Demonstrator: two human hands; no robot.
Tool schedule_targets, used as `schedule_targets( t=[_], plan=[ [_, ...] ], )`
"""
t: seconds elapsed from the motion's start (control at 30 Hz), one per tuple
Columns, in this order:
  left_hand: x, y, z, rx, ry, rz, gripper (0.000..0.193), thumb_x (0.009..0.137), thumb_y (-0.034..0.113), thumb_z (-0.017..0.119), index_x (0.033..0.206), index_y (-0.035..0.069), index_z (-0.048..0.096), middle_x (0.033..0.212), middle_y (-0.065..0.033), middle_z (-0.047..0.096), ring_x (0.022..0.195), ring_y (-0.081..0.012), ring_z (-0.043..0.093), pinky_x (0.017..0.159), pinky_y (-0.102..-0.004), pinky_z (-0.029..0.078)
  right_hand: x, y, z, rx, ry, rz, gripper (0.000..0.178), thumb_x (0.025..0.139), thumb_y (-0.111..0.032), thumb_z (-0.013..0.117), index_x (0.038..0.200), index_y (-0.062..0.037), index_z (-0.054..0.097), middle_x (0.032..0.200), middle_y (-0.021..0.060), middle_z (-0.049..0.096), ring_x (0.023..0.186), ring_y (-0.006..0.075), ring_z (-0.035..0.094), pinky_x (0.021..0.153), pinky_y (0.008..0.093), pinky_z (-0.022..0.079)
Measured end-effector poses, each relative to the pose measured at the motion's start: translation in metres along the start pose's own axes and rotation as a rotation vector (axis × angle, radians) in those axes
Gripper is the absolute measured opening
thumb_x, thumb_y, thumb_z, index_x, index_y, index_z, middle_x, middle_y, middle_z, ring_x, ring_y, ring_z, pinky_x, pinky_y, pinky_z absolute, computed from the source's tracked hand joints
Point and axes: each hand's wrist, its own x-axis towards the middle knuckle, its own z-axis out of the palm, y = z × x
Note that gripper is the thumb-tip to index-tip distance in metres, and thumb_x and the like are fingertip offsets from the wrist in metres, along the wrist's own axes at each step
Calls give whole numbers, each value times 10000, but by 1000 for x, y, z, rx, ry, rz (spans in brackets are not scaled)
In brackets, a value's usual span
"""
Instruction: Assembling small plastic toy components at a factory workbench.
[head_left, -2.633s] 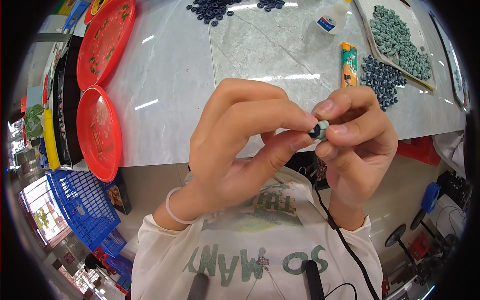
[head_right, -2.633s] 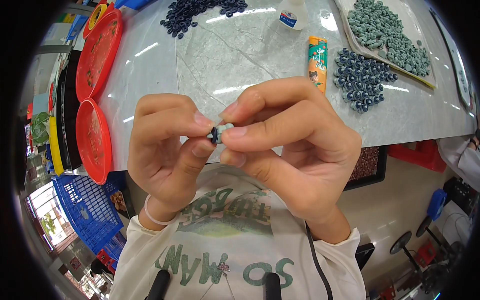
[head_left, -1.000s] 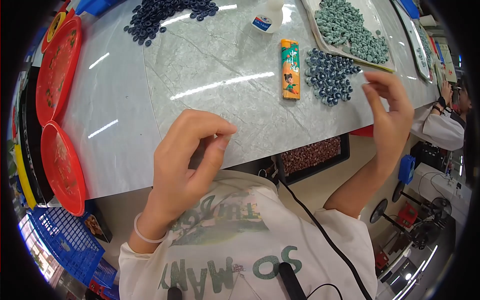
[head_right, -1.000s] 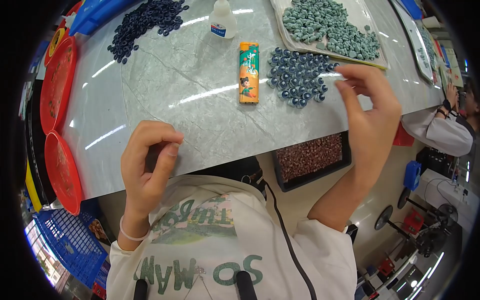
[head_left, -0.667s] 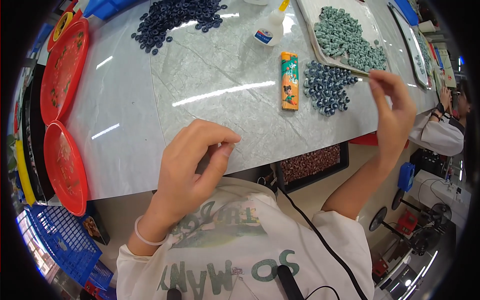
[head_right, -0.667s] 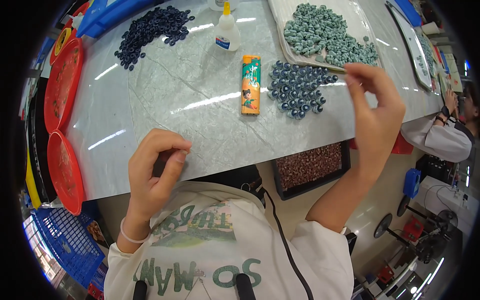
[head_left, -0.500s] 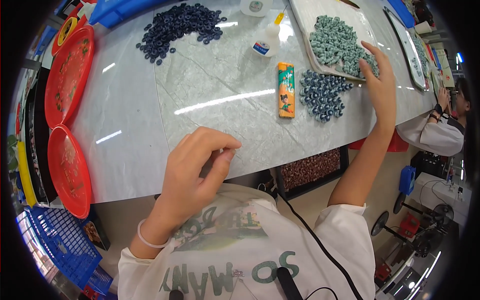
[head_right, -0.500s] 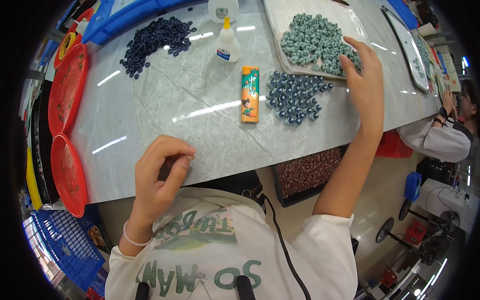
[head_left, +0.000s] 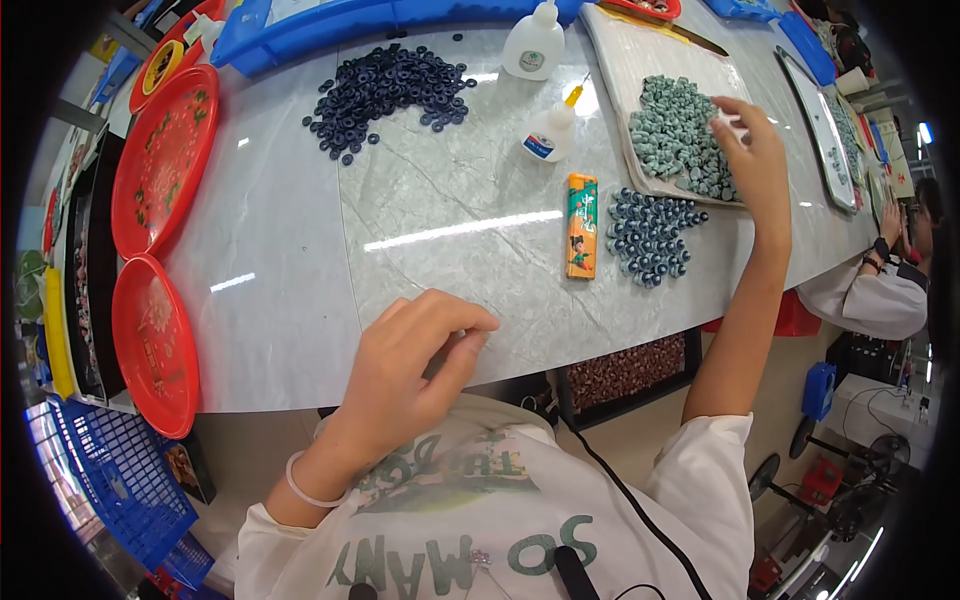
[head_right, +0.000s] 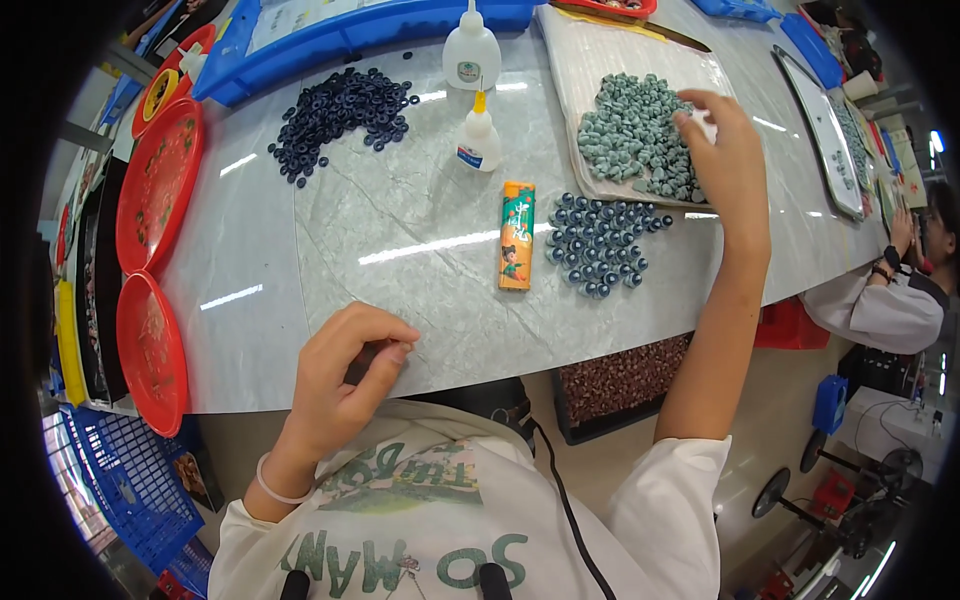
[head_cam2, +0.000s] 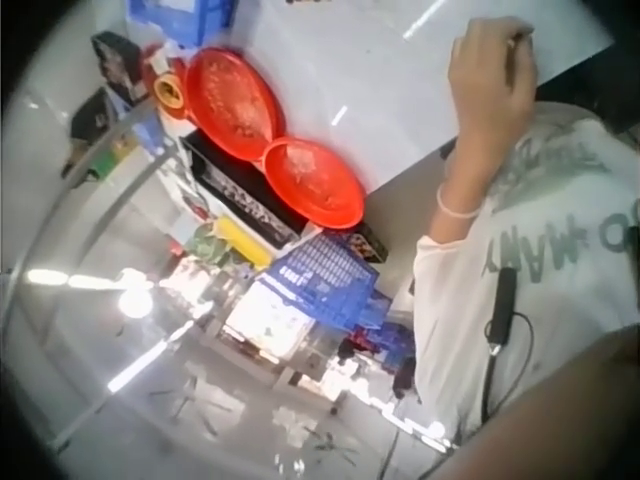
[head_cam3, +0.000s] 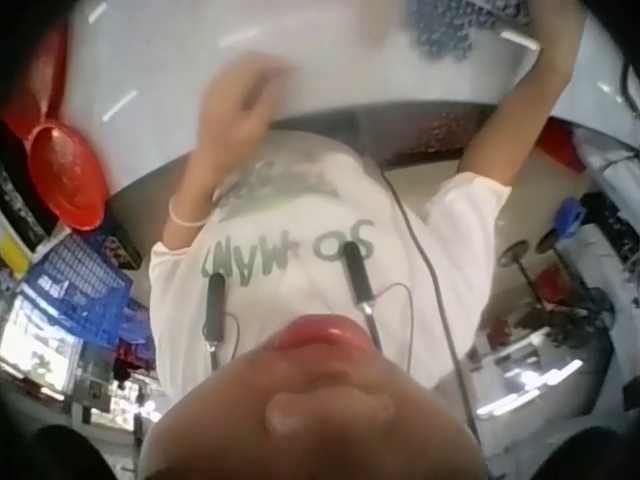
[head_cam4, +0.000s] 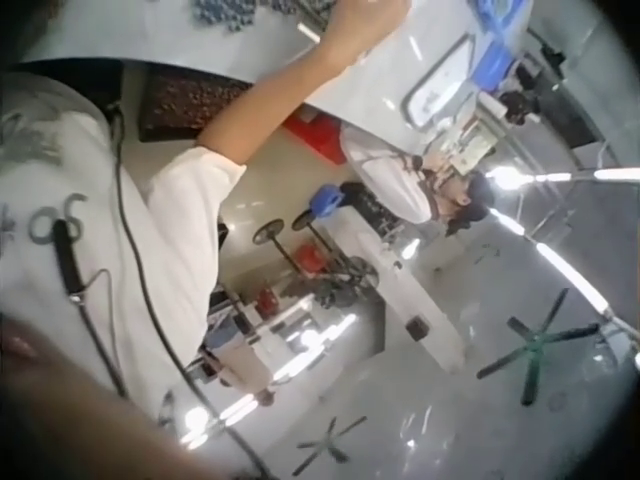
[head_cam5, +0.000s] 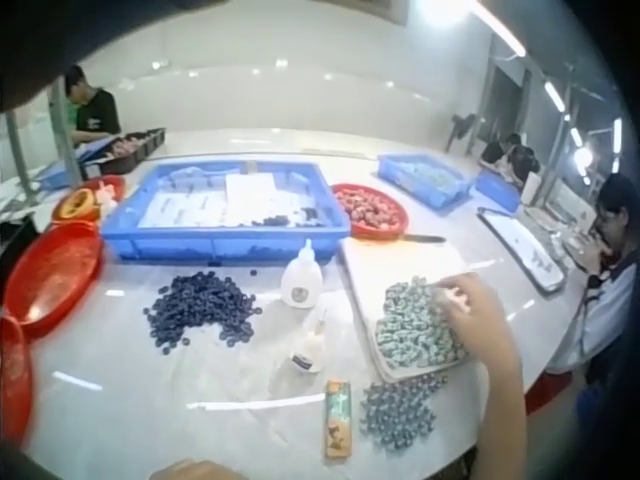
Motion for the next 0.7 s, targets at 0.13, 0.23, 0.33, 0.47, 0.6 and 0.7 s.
schedule_targets(
  t=[0.13,0.23,0.33,0.47,0.6,0.7],
  plan=[
    [-1,2,2,-8,-10,-2,119,784,-32,543,879,16,596,803,-58,555,682,-110,525,561,-201,408,28,20,19,134,71,-120,267,864,-181,512,1096,-61,572,1024,148,576,940,260,546,834,328,402],
    [0,-1,2,-13,20,-7,122,777,-35,545,874,20,596,795,-56,562,676,-119,524,557,-208,403,29,-3,26,55,13,-132,256,864,-184,509,1074,-52,578,1012,139,575,908,256,549,817,327,404],
    [2,-1,2,43,20,31,129,759,-27,553,863,32,600,785,-51,578,671,-143,524,571,-236,400,25,-16,27,13,-22,-152,243,862,-180,511,1049,-44,585,1000,131,576,890,255,552,809,325,404],
    [3,0,2,68,23,54,133,741,-12,563,854,43,604,773,-46,588,669,-164,522,598,-257,398,19,-19,22,39,-32,-190,217,851,-157,523,1014,-34,595,977,113,584,872,238,556,794,309,403],
    [3,1,2,43,14,32,129,739,-2,565,851,47,605,773,-48,590,667,-164,521,613,-259,397,14,-20,18,157,-60,-224,190,831,-121,542,985,-28,603,943,81,598,835,181,554,741,271,401],
    [3,1,0,23,7,17,131,739,-4,564,853,46,604,771,-49,590,666,-160,520,614,-258,397,12,-23,14,231,-88,-225,176,812,-95,559,965,-24,610,915,60,606,813,138,547,702,241,392]
  ],
)
